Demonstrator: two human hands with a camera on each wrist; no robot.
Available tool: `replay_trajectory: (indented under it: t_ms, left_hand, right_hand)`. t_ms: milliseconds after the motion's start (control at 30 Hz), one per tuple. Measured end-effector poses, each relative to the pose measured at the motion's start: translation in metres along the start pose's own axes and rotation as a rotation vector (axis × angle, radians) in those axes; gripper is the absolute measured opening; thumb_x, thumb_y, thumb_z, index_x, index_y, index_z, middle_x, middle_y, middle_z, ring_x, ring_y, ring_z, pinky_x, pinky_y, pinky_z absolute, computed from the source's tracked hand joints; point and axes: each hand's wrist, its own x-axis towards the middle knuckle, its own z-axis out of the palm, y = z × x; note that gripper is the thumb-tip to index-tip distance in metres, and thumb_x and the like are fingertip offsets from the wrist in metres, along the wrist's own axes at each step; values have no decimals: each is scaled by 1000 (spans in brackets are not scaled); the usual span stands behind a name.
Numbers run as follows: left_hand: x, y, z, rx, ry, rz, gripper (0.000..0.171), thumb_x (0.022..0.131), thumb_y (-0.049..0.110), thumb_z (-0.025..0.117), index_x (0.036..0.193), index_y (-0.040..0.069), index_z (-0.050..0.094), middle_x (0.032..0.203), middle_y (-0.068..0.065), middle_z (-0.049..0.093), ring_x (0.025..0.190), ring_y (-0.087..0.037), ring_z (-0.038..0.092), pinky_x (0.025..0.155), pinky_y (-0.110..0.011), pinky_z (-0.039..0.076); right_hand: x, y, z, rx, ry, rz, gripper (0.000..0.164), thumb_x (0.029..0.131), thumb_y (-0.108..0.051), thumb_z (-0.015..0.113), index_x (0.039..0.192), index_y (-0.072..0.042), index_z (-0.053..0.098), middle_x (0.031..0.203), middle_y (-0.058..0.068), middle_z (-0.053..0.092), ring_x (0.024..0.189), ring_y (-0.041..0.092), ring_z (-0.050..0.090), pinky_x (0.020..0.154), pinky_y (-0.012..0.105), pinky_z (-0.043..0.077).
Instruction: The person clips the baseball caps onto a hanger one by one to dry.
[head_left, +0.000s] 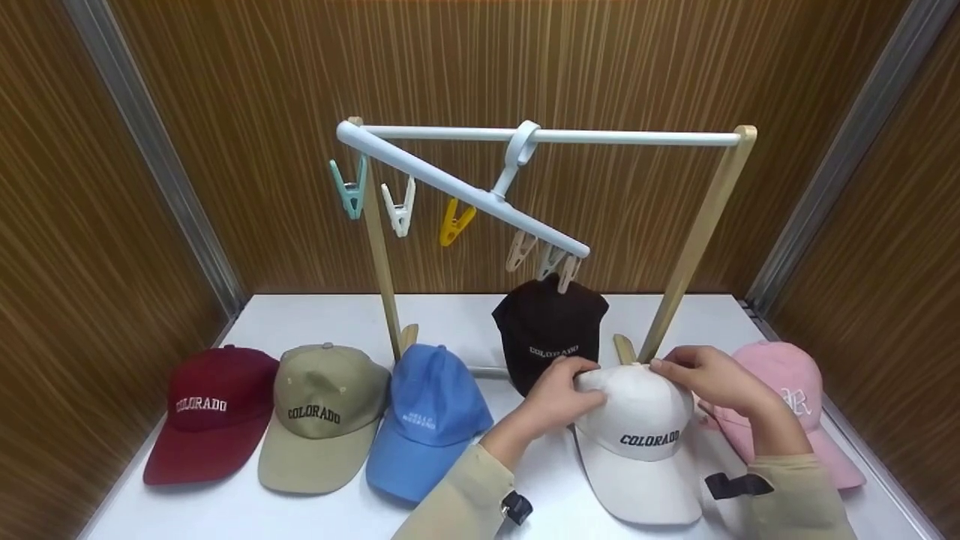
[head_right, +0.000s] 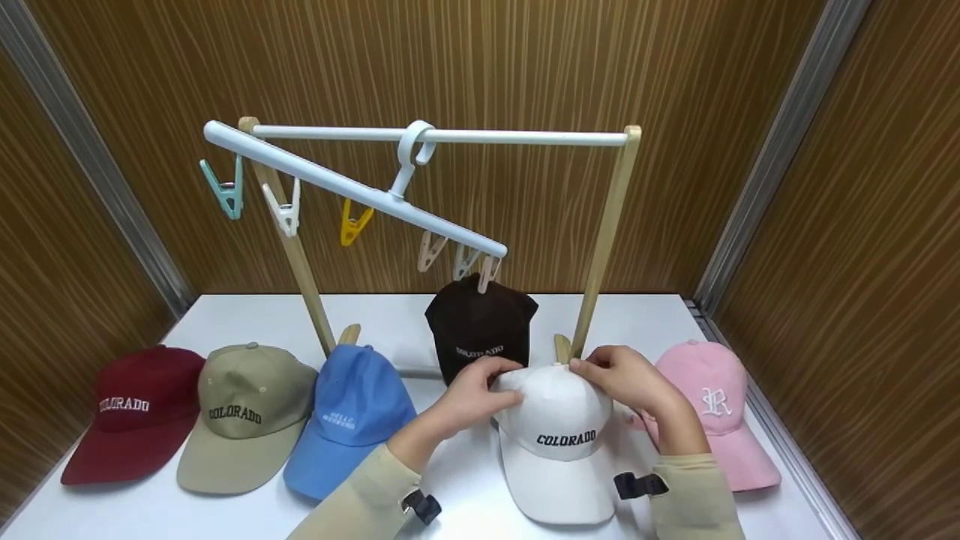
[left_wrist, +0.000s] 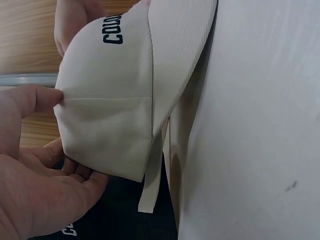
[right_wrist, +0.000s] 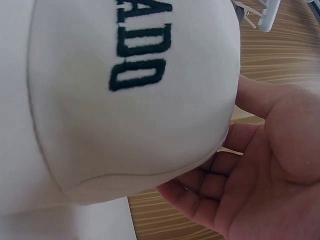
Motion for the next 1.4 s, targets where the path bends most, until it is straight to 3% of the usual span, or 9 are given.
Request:
replay_trajectory:
  t_ms: [467,800,1400]
  left_hand:
    - [-5,8,-11,14,-2,25,45,86,17,76,130,6,75,123,0,68,115,-14,61,105,-34,54]
    - [-4,10,-13,4,38,-40,39,94,41,86,117,11,74,118,2,63,113,-17,61,102,-41,57]
    - [-4,15,-30,-36,102,-5,34,91,37,91,97,12,69,98,1,69,93,-12,64,82,-32,59]
  right_hand:
    - [3,-2,2,86,41,-70,37,111,-42,70,112,-5,75,97,7,71,96,26,62,87,42,51]
    - [5,-8,7,143,79,-90,35,109,-38,74,112,-4,72,98,7,70,96,27,60,85,36,49]
    - [8,-22,21,310,138,-121,28,108,-26,77,109,2,71,99,9,67,93,22,59,77,32,50]
